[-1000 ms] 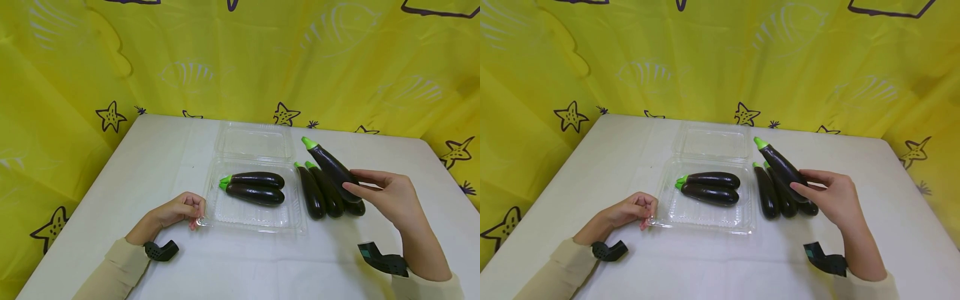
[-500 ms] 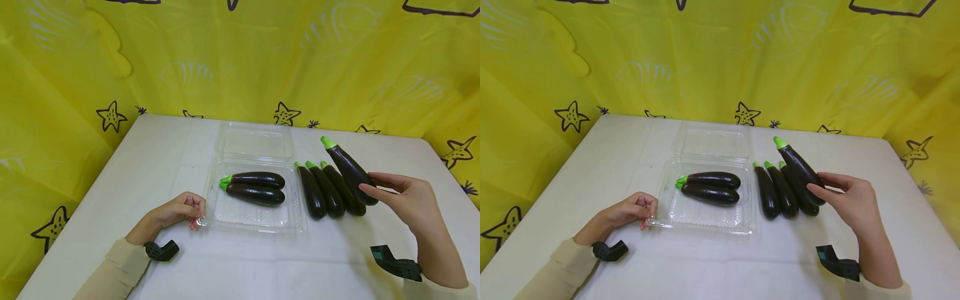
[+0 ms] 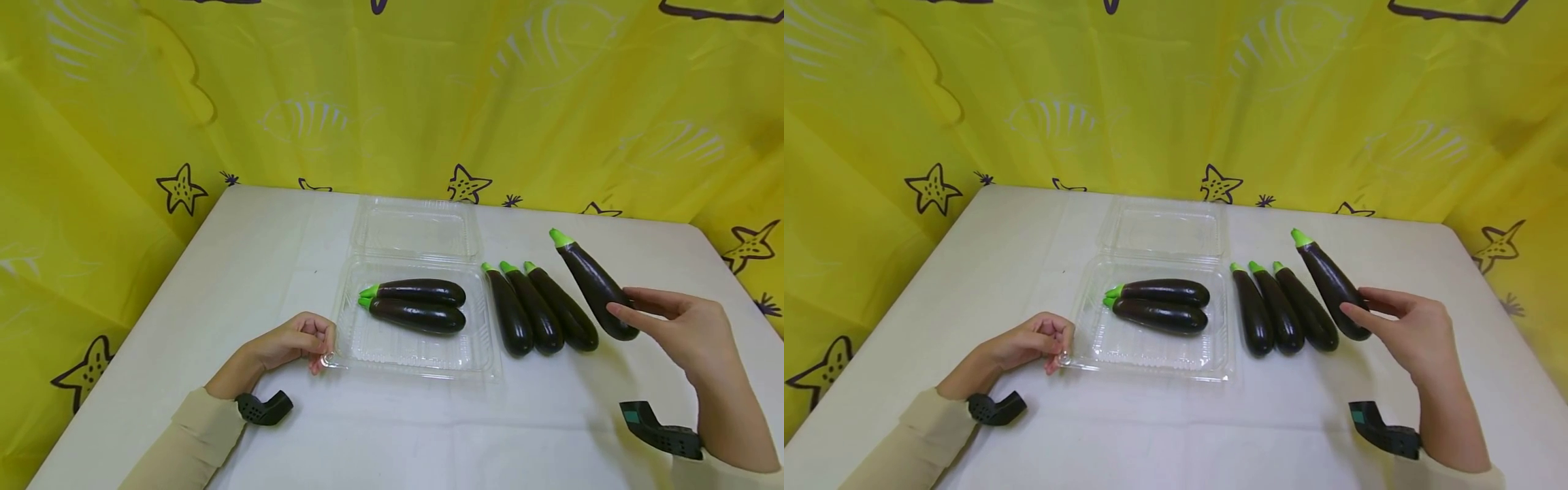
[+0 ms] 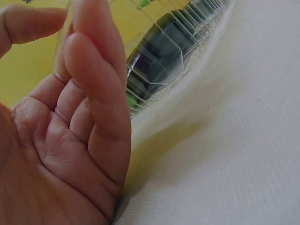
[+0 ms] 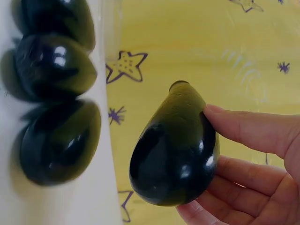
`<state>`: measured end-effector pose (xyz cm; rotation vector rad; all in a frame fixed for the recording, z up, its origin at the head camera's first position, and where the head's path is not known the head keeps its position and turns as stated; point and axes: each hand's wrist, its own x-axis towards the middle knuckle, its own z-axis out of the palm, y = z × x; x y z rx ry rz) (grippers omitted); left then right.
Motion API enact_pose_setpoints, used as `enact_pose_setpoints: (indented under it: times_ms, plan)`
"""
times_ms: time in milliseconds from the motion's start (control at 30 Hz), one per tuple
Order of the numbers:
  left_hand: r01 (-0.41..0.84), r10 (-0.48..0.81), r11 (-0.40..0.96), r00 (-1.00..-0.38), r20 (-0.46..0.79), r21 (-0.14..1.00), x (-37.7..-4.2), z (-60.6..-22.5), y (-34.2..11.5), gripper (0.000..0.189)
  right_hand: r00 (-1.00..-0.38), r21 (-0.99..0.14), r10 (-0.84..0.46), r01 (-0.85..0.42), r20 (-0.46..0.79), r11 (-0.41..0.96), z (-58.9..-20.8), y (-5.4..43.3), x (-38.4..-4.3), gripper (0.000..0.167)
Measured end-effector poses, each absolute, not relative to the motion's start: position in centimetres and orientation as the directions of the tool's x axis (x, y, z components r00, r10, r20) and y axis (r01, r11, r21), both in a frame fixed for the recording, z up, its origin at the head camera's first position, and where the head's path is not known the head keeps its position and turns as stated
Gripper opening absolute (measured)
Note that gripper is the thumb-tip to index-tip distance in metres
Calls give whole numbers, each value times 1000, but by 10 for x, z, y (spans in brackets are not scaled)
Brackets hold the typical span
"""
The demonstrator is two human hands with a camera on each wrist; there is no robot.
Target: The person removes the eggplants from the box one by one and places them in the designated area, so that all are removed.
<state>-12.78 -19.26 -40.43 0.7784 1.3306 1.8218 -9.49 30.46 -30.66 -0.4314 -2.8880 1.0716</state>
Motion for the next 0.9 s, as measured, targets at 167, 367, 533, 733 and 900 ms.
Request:
enact_pose_setpoints:
  times_ms: [167, 367, 533, 733, 900]
  plan:
    - [-208, 838, -195, -543, 53, 958, -128, -405, -193, 11, -949, -634, 295, 296, -111, 714, -310, 309, -96, 71]
    - [-207, 838, -195, -543, 53, 959, -128, -405, -193, 11, -942, -641, 307, 320, -136, 697, -315, 314, -98, 71]
    - [-210, 838, -185, -545, 42, 960, -128, -405, -192, 11, -941, -638, 312, 322, -132, 700, -321, 319, -101, 71]
    - [-220, 833, -157, -553, 10, 963, -128, -403, -192, 15, -944, -627, 292, 323, -156, 709, -328, 323, -105, 72]
    - [-212, 837, -181, -546, 37, 960, -128, -403, -193, 20, -948, -633, 260, 317, -184, 707, -338, 335, -111, 73]
